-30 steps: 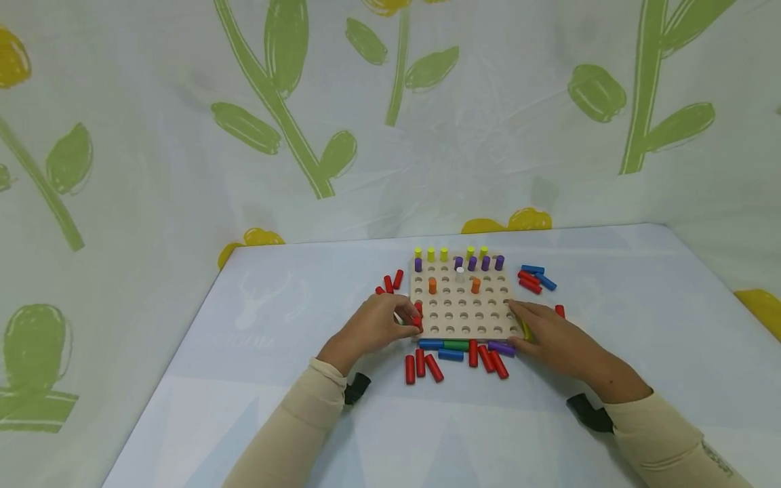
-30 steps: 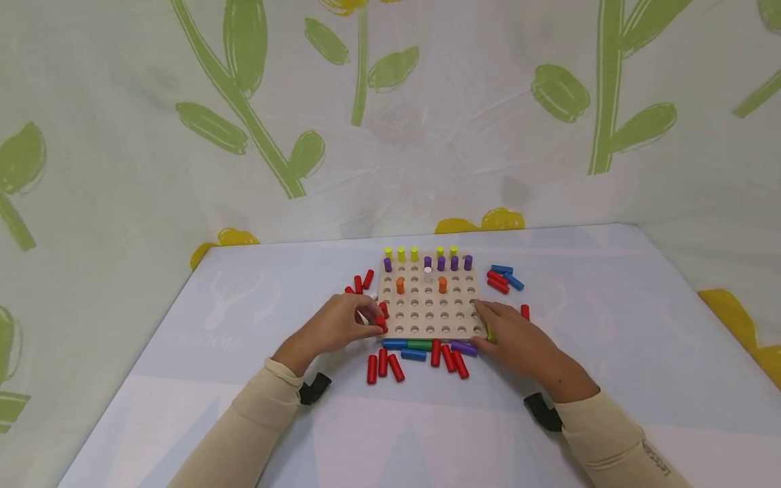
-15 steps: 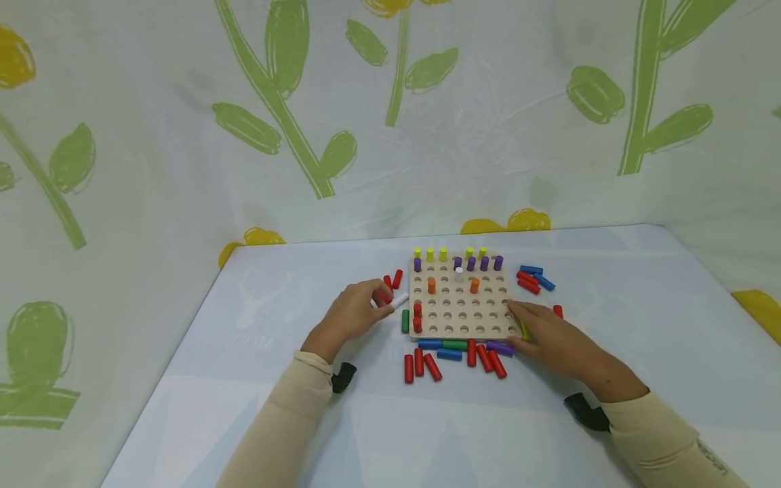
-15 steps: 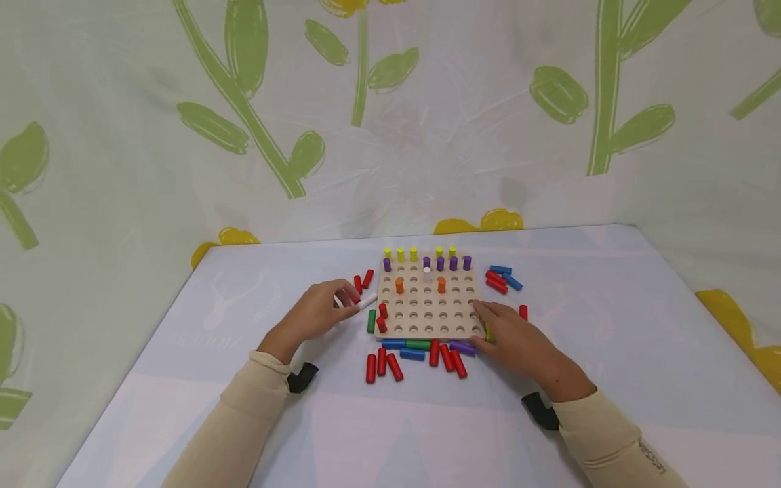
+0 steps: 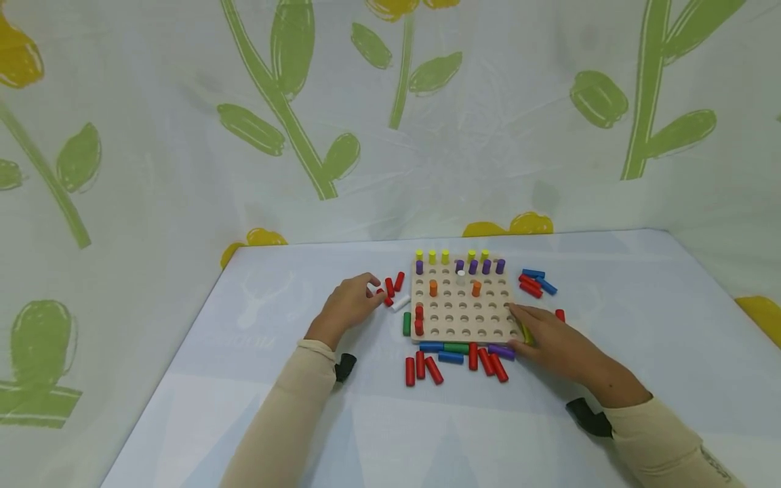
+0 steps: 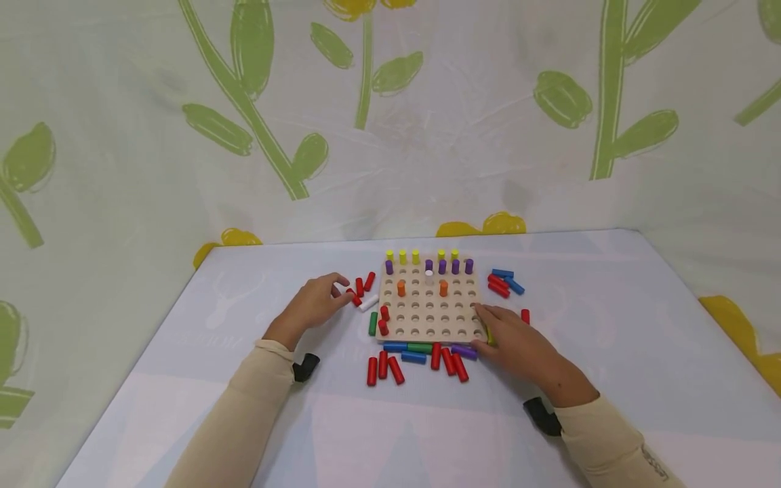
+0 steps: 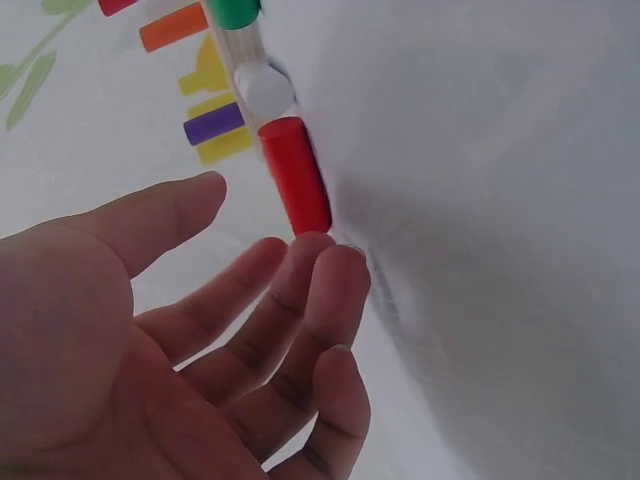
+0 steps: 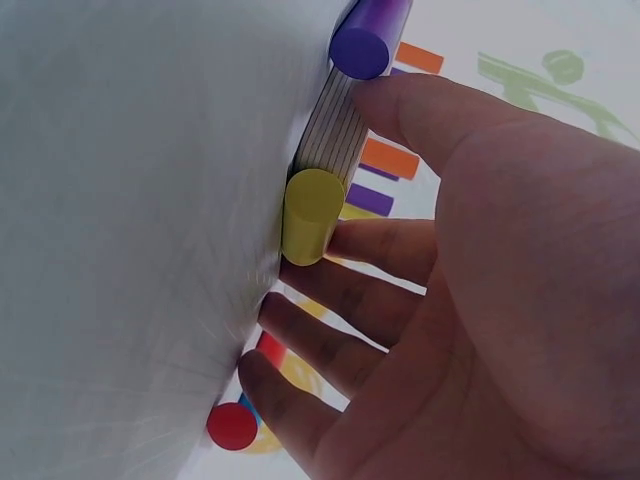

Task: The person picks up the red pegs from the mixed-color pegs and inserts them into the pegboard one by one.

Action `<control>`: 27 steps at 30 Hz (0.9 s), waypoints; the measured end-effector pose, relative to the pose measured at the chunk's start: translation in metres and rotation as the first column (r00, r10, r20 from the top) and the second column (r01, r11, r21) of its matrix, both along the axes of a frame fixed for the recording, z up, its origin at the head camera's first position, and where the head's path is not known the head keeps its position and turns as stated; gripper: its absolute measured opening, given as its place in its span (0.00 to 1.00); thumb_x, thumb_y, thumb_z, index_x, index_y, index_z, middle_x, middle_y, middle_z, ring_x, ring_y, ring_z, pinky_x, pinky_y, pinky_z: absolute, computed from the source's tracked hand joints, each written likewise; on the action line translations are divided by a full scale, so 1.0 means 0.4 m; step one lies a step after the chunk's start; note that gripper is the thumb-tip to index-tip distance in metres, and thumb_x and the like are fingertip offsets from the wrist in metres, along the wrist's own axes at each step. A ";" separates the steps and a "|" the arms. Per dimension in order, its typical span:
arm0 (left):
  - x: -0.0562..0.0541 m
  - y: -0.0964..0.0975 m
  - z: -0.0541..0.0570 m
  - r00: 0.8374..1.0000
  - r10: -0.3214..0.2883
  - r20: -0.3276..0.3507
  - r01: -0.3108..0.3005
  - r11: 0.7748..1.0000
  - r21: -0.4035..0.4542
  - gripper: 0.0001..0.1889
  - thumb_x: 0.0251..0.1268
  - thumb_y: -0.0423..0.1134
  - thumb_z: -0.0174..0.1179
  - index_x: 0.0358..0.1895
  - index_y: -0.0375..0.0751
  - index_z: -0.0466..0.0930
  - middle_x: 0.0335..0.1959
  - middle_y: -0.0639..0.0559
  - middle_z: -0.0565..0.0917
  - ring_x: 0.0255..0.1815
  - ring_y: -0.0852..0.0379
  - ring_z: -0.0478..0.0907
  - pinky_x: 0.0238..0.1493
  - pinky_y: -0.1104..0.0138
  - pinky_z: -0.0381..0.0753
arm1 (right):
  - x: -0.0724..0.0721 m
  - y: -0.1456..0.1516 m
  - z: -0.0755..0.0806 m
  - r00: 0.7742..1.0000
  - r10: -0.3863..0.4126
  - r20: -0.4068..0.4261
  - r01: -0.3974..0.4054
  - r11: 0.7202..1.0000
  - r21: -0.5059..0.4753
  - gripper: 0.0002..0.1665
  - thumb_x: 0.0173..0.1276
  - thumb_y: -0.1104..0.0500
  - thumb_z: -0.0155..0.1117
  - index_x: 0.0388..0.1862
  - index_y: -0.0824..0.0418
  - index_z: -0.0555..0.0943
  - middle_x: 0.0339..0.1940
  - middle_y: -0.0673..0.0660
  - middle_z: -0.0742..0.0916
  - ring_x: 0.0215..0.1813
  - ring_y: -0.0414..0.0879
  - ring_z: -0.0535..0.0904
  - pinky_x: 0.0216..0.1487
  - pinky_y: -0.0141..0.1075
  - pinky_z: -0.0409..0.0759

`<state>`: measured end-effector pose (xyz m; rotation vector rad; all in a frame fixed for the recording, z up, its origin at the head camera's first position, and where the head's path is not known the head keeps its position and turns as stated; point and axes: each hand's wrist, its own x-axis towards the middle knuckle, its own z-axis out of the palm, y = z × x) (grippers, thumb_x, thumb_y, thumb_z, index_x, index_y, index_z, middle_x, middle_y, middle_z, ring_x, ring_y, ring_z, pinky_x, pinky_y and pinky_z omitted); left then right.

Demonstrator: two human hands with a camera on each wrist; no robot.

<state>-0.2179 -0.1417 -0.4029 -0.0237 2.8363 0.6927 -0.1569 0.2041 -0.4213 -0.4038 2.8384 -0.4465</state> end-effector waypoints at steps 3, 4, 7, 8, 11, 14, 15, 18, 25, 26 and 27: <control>-0.003 0.001 -0.012 1.000 0.011 0.013 -0.011 1.000 -0.007 0.20 0.71 0.49 0.60 0.61 0.46 0.77 0.47 0.47 0.85 0.42 0.52 0.79 0.42 0.61 0.81 | 0.001 0.000 -0.003 1.000 0.005 -0.001 -0.005 1.000 0.000 0.49 0.68 0.41 0.66 0.78 0.64 0.60 0.73 0.73 0.69 0.74 0.71 0.63 0.65 0.62 0.72; -0.003 0.002 -0.015 1.000 0.015 0.014 -0.015 1.000 -0.008 0.20 0.71 0.49 0.60 0.61 0.46 0.77 0.47 0.47 0.85 0.42 0.52 0.79 0.43 0.61 0.82 | 0.000 0.001 -0.004 1.000 0.007 -0.001 -0.007 1.000 -0.001 0.49 0.68 0.41 0.66 0.78 0.64 0.60 0.73 0.73 0.69 0.74 0.71 0.63 0.65 0.62 0.72; -0.001 0.003 -0.019 1.000 0.021 0.012 -0.021 1.000 -0.011 0.21 0.70 0.49 0.61 0.61 0.45 0.77 0.46 0.47 0.85 0.43 0.52 0.79 0.44 0.60 0.82 | -0.002 0.001 -0.005 1.000 0.014 0.006 -0.014 1.000 -0.001 0.49 0.68 0.40 0.65 0.78 0.64 0.60 0.74 0.73 0.68 0.74 0.71 0.63 0.65 0.62 0.72; 0.000 0.003 -0.019 1.000 0.023 0.009 -0.023 1.000 -0.011 0.21 0.70 0.49 0.61 0.62 0.45 0.77 0.46 0.47 0.85 0.43 0.52 0.79 0.44 0.60 0.82 | -0.002 0.001 -0.005 1.000 0.016 0.010 -0.016 1.000 0.001 0.50 0.68 0.39 0.65 0.78 0.63 0.60 0.74 0.73 0.68 0.74 0.71 0.63 0.65 0.62 0.72; 0.003 0.003 -0.020 1.000 0.021 0.007 -0.021 1.000 -0.021 0.22 0.70 0.49 0.61 0.62 0.44 0.78 0.45 0.47 0.84 0.42 0.52 0.79 0.43 0.61 0.82 | -0.005 0.002 -0.003 0.999 0.026 0.020 -0.026 1.000 0.005 0.49 0.68 0.38 0.64 0.78 0.63 0.60 0.74 0.73 0.69 0.74 0.71 0.63 0.65 0.62 0.72; 0.003 0.006 -0.020 1.000 0.018 0.006 -0.018 0.999 -0.029 0.22 0.69 0.49 0.62 0.61 0.43 0.79 0.43 0.47 0.84 0.41 0.53 0.78 0.41 0.63 0.82 | -0.007 0.004 0.003 0.999 0.038 0.023 -0.038 0.999 0.015 0.48 0.69 0.39 0.64 0.78 0.64 0.61 0.73 0.73 0.70 0.73 0.71 0.64 0.65 0.62 0.72; 0.002 0.007 -0.020 1.000 0.017 0.003 -0.017 0.999 -0.033 0.22 0.69 0.49 0.62 0.61 0.43 0.79 0.43 0.48 0.84 0.41 0.53 0.78 0.41 0.63 0.82 | -0.009 0.005 0.005 0.999 0.042 0.021 -0.042 0.999 0.017 0.48 0.69 0.39 0.64 0.78 0.64 0.62 0.72 0.73 0.70 0.73 0.71 0.65 0.64 0.62 0.72; -0.004 0.013 -0.016 1.000 0.009 -0.016 -0.009 1.000 -0.028 0.21 0.69 0.49 0.63 0.60 0.43 0.80 0.41 0.49 0.84 0.40 0.53 0.78 0.39 0.64 0.81 | -0.012 0.010 0.012 0.999 0.045 0.011 -0.046 0.999 0.030 0.48 0.69 0.40 0.64 0.78 0.64 0.62 0.72 0.73 0.71 0.72 0.70 0.65 0.64 0.62 0.73; -0.003 0.019 -0.014 0.999 0.009 -0.038 -0.010 0.999 -0.032 0.22 0.66 0.49 0.66 0.59 0.43 0.81 0.39 0.49 0.84 0.39 0.54 0.77 0.39 0.65 0.80 | -0.013 0.018 0.010 0.999 0.035 0.012 -0.036 0.999 0.031 0.50 0.68 0.40 0.66 0.79 0.64 0.59 0.72 0.74 0.70 0.73 0.71 0.65 0.64 0.62 0.73; -0.001 0.018 -0.015 0.999 0.016 -0.034 -0.017 0.999 -0.032 0.22 0.66 0.49 0.66 0.59 0.43 0.81 0.39 0.49 0.84 0.39 0.54 0.77 0.38 0.66 0.80 | -0.013 0.018 0.008 0.999 0.034 0.017 -0.034 0.999 0.028 0.51 0.68 0.40 0.65 0.79 0.64 0.58 0.72 0.74 0.69 0.73 0.71 0.64 0.64 0.62 0.72; 0.001 0.016 -0.017 0.999 0.023 -0.031 -0.024 0.999 -0.032 0.22 0.66 0.49 0.66 0.59 0.43 0.81 0.39 0.49 0.84 0.39 0.54 0.77 0.38 0.66 0.79 | -0.013 0.018 0.006 0.999 0.034 0.021 -0.034 0.999 0.027 0.51 0.68 0.39 0.65 0.79 0.64 0.58 0.73 0.74 0.69 0.73 0.71 0.64 0.65 0.62 0.72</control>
